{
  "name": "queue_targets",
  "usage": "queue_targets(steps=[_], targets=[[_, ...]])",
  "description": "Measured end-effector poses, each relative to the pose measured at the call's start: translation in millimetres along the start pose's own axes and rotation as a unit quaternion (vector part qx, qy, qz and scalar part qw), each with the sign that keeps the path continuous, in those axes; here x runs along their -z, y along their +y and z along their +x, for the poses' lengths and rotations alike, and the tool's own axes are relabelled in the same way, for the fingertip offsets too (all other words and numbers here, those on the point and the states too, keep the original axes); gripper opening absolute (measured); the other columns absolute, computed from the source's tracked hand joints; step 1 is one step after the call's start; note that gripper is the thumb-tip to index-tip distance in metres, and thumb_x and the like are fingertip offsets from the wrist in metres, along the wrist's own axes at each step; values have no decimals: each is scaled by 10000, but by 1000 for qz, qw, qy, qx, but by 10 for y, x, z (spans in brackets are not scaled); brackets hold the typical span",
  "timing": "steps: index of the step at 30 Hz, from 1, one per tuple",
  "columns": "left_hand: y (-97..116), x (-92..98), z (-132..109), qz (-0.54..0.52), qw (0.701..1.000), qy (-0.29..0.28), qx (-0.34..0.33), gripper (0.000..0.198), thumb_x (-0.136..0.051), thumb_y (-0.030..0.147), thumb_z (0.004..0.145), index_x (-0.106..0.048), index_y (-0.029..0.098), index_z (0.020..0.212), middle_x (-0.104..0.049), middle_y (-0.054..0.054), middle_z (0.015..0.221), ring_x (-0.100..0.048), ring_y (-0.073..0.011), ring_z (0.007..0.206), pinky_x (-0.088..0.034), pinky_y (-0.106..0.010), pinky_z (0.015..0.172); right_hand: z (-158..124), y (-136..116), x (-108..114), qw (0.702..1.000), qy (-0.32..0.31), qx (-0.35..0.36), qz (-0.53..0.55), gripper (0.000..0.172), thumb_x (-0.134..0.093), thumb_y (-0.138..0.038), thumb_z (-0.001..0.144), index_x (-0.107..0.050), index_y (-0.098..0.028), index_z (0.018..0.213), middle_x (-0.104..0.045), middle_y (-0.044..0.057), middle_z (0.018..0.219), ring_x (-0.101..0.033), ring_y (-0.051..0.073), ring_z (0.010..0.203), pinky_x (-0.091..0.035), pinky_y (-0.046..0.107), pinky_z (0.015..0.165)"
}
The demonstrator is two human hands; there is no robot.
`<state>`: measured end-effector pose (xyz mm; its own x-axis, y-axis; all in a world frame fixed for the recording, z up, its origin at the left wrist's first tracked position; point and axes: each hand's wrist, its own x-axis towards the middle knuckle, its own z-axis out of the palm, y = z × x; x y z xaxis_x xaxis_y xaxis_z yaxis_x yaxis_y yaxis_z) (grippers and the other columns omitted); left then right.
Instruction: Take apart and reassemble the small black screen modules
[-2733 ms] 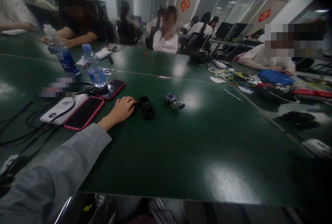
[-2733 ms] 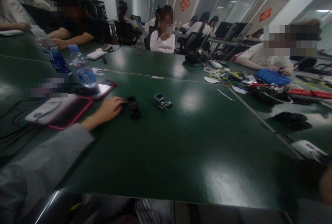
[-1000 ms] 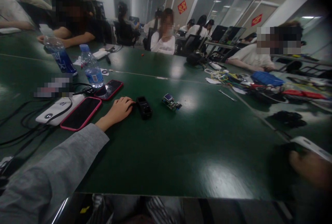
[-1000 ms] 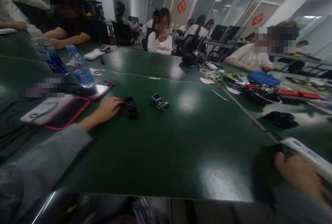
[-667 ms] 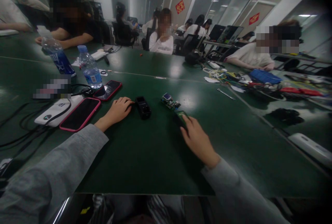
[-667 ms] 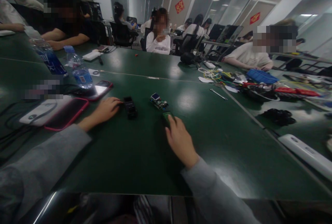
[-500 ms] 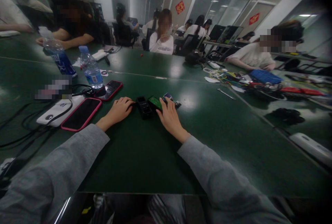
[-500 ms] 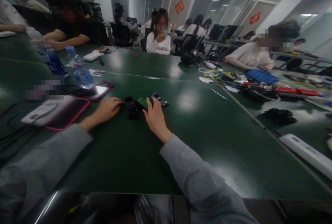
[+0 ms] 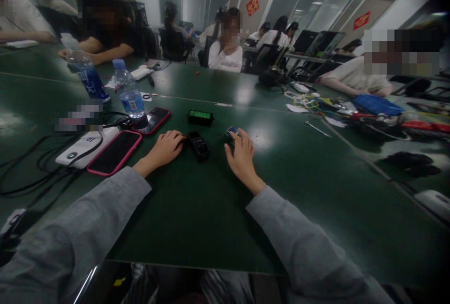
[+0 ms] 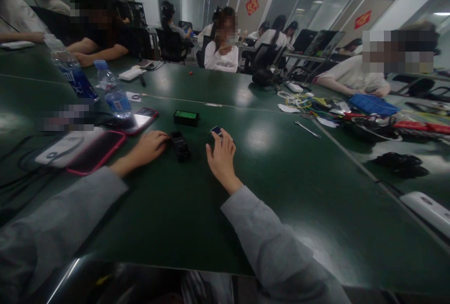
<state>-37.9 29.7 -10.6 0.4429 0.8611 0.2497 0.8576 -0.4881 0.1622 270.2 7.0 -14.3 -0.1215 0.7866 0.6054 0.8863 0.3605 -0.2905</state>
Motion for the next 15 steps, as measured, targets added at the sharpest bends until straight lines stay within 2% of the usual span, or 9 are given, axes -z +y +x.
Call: queue_targets(steps=[4, 8, 11, 15], targets=[[-3, 1, 0, 3, 1000, 2, 0, 360, -439, 283, 1025, -590, 180, 1335, -592, -142, 1399, -545, -326, 1279, -468, -528, 1008, 109, 353, 40, 999, 38, -27, -13, 502, -479, -409, 1014, -477, -188, 1465, -384, 195, 1577, -340, 380, 1466, -347, 647, 1147], [-13, -7, 1, 3, 1000, 0, -1, 359, -440, 285, 1024, -594, 187, 1333, -597, -139, 1392, -550, -323, 1270, -466, -533, 1013, 115, 601, -36, 998, -6, -41, 53, 508, -513, -446, 985, -532, -141, 1392, -572, 219, 1360, -539, 362, 1271, -475, 591, 1043], [-18, -19, 7, 4, 1000, 0, -2, 360, -444, 289, 1022, -594, 188, 1333, -601, -138, 1389, -555, -320, 1261, -470, -527, 1004, 82, 613, -89, 997, -38, -19, 71, 467, -513, -441, 982, -575, -126, 1322, -635, 195, 1212, -610, 340, 1113, -525, 546, 970], [-10, -13, 5, -2, 1000, 6, -2, 362, -442, 292, 1021, -598, 194, 1332, -601, -135, 1381, -554, -314, 1260, -479, -503, 991, 73, 514, -58, 998, -45, -5, 47, 489, -498, -497, 1003, -585, -127, 1309, -632, 191, 1191, -600, 341, 1103, -525, 544, 956]])
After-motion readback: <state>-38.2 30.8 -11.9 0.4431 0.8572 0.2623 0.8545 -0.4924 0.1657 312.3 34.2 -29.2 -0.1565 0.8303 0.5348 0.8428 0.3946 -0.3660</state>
